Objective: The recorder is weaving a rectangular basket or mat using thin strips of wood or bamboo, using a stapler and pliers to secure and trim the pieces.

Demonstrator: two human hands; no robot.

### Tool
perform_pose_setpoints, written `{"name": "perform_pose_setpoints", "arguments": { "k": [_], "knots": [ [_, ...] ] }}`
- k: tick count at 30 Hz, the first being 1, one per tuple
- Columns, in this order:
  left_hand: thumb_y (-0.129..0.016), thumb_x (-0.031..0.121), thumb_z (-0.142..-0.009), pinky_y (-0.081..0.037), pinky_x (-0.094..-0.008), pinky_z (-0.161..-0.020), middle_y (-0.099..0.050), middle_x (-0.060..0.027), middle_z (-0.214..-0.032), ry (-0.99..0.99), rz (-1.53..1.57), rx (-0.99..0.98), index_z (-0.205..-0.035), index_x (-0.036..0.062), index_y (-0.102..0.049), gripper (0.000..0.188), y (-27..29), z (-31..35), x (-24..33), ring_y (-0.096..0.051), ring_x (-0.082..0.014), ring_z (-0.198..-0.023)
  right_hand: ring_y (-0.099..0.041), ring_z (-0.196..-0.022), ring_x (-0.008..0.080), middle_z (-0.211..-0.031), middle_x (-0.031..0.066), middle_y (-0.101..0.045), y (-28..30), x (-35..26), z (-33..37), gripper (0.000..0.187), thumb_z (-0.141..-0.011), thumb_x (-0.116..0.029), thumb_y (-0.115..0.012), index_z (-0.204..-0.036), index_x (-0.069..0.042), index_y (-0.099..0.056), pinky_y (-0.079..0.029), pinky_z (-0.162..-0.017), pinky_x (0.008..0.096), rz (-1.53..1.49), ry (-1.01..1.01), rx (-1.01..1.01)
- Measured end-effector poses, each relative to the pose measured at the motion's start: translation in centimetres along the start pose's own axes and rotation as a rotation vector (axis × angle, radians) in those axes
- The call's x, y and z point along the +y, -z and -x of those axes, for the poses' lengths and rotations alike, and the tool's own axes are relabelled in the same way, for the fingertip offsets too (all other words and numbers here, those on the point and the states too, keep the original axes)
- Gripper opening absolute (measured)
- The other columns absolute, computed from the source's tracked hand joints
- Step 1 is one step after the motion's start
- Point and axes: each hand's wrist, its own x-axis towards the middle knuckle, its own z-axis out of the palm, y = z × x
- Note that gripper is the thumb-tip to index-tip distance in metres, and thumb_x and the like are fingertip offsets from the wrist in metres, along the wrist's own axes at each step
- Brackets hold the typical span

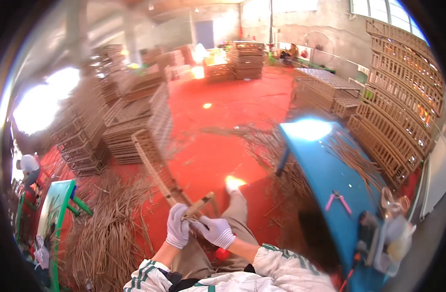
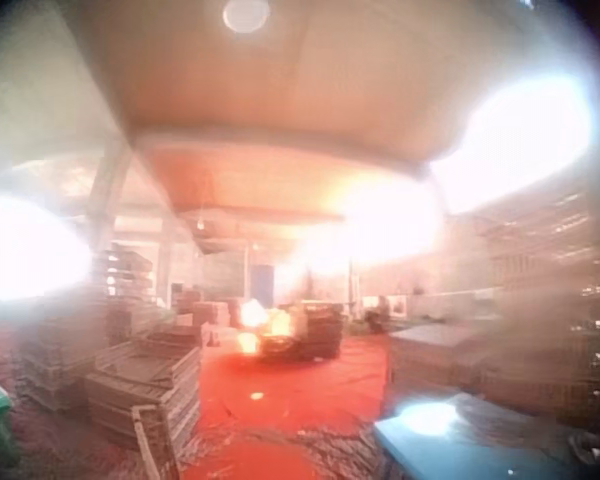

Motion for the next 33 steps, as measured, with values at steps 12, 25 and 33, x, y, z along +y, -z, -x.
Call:
{"name": "perform_pose_setpoints", "arguments": {
  "k": [12,25,33],
  "knots": [
    [-0.054,0.002,-0.084,-0.04,-0.0489,-0.108,-0.054,-0.0241,-0.128,0.012,-0.014,-0.015,-0.128,-0.0008,-0.051,0.044,-1.2,-1.0,0.5,-0.05,-0.0445,-0.123,-0.059,-0.056,0.0415,-0.064,0.0213,-0.058,-0.1,1.9,0.5,0.028,-0.09,-0.028,-0.072,-0.076,-0.008,-0.059,-0.046,-0.05,0.0467,-0.16,-0.053,0.051],
    [-0.056,0.003,-0.085,-0.044,-0.0455,-0.103,-0.054,-0.0232,-0.123,-0.002,-0.024,0.03,-0.121,-0.0001,-0.055,0.036,-0.5,-1.0,0.0,-0.054,-0.0436,-0.117,-0.052,-0.062,0.0057,-0.071,-0.0004,-0.056,8.5,5.2,-2.0,0.023,-0.101,-0.022,-0.058,-0.091,-0.002,-0.063,-0.043,-0.055,0.026,-0.545,-0.398,0.222],
    [-0.06,0.004,-0.085,-0.049,-0.0403,-0.096,-0.057,-0.0181,-0.12,0.171,0.008,-0.165,-0.12,0.0011,-0.057,0.035,2.7,-2.4,1.6,-0.06,-0.0379,-0.109,-0.064,-0.096,0.0451,-0.099,0.0197,-0.07,27.5,19.3,1.9,0.045,-0.098,-0.055,-0.044,-0.109,-0.018,-0.067,-0.051,-0.079,0.0527,0.929,-0.675,0.397]
  ]
}}
